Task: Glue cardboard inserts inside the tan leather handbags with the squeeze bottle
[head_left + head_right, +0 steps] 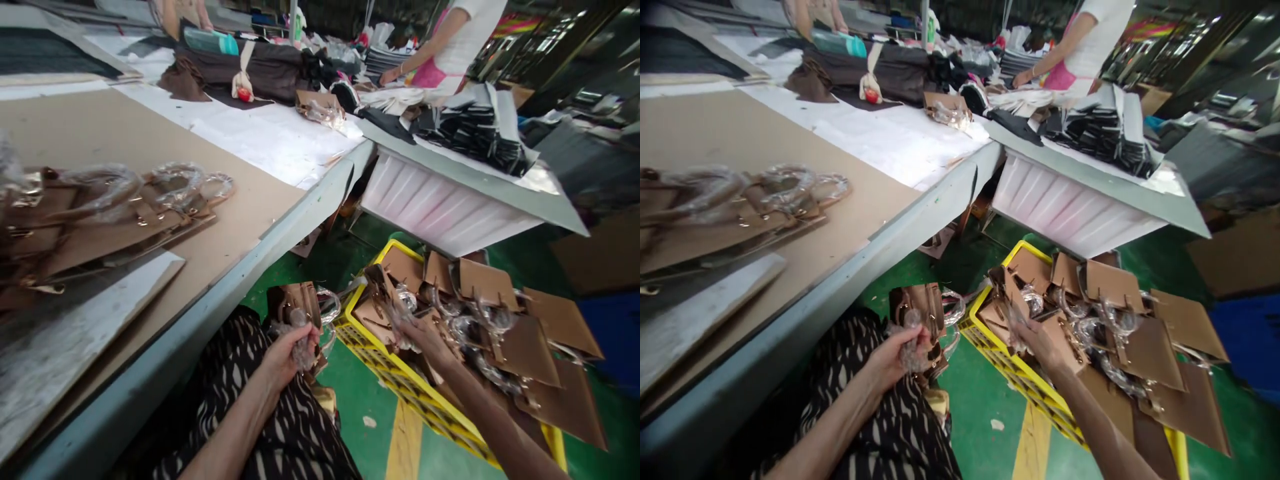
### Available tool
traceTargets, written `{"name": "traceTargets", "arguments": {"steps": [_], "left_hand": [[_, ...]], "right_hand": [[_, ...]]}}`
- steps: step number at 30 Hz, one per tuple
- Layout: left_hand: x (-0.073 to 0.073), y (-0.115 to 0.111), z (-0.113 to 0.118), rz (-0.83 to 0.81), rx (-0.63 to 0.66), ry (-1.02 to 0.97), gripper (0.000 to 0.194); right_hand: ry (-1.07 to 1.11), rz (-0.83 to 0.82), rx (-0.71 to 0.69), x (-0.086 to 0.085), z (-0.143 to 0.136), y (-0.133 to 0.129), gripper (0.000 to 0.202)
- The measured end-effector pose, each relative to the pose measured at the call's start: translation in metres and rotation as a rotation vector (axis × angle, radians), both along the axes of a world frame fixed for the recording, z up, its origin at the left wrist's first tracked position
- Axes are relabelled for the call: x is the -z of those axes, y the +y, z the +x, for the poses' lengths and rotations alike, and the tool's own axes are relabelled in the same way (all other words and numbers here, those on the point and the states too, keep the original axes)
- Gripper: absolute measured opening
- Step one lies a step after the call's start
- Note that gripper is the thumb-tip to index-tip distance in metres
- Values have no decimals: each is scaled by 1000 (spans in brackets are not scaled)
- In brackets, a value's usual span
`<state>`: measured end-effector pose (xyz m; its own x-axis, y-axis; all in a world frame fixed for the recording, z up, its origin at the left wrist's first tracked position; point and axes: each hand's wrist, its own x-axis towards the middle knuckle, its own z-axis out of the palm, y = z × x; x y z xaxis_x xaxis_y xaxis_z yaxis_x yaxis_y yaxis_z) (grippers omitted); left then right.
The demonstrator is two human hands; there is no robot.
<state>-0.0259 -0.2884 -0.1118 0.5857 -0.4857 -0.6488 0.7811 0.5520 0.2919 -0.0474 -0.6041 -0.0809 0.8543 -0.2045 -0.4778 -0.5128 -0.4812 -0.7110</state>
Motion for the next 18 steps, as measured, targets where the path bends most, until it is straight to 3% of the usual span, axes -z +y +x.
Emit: {"name": "traceTargets", "arguments": {"steps": [5,9,14,18], "left_hand": [[-6,-17,-13,38,24,-51,28],[-4,-14,-22,43,-62,-40,34],[5,-11,-22,86,-111,-20,28],[9,-9,-19,71,-140,15,18]], "right_hand": [[-26,334,-47,-5,-16,101,38],[14,505,-143,-11,-20,152,40],[82,541,-209,-18,-17,168,43],[110,472,-206,-20,-18,154,46]]}}
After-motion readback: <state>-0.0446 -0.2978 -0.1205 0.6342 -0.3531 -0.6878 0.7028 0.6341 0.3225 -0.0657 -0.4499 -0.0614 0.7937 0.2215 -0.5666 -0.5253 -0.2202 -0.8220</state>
